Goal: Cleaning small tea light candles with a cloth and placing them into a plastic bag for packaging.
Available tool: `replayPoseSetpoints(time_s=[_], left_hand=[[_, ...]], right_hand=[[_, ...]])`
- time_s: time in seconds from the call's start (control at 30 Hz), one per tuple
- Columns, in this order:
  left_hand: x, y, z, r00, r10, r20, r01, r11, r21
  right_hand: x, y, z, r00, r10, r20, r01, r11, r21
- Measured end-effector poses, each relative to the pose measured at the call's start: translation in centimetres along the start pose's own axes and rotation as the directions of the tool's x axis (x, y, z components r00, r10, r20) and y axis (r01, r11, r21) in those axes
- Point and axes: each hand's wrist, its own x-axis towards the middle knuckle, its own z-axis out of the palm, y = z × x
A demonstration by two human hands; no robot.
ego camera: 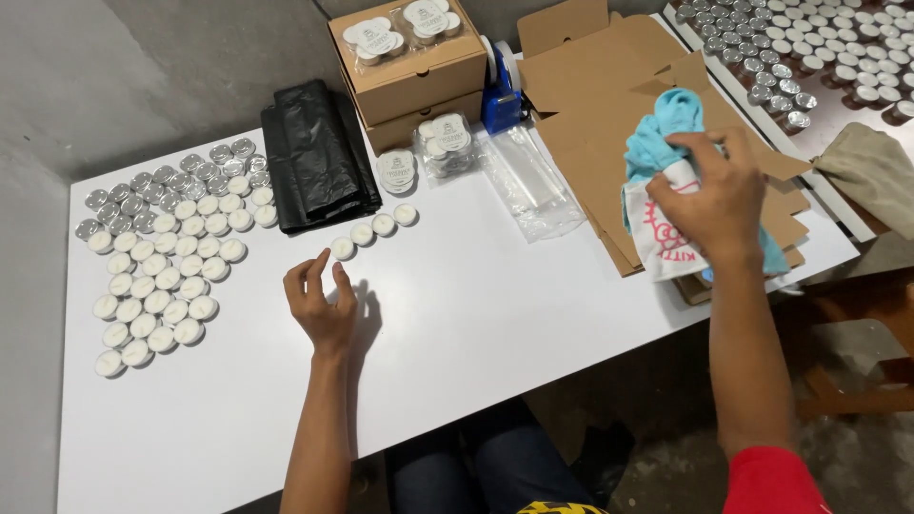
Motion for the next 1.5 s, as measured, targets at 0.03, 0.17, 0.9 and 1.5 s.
replayPoseSetpoints(time_s=[0.03, 0.17, 0.9, 1.5], left_hand=[[-0.1, -0.2, 0.2, 1.0, 0.001, 0.0, -0.001, 1.0, -0.001], [-0.6, -0.8, 0.3, 0.998, -0.024, 0.053, 0.023, 1.0, 0.011], [-1.8, 9.1, 14.3, 0.857, 0.17, 0.487, -0.043, 0.964, -0.262], [-1.5, 13.7, 23.8, 0.781, -0.002, 0.624, 0.218, 0.938, -0.269]], right_hand=[[-0.9, 1.6, 2.2, 1.0, 0.001, -0.001, -0.001, 1.0, -0.001], [-5.4, 5.6, 10.2, 0.97, 0.178, 0.164, -0.158, 0.979, -0.127], [-5.2, -4.8, 12.8, 0.91, -0.412, 0.055, 0.414, 0.887, -0.206], [-4.2, -3.4, 17.7, 0.859, -0.504, -0.088, 0.448, 0.823, -0.348]])
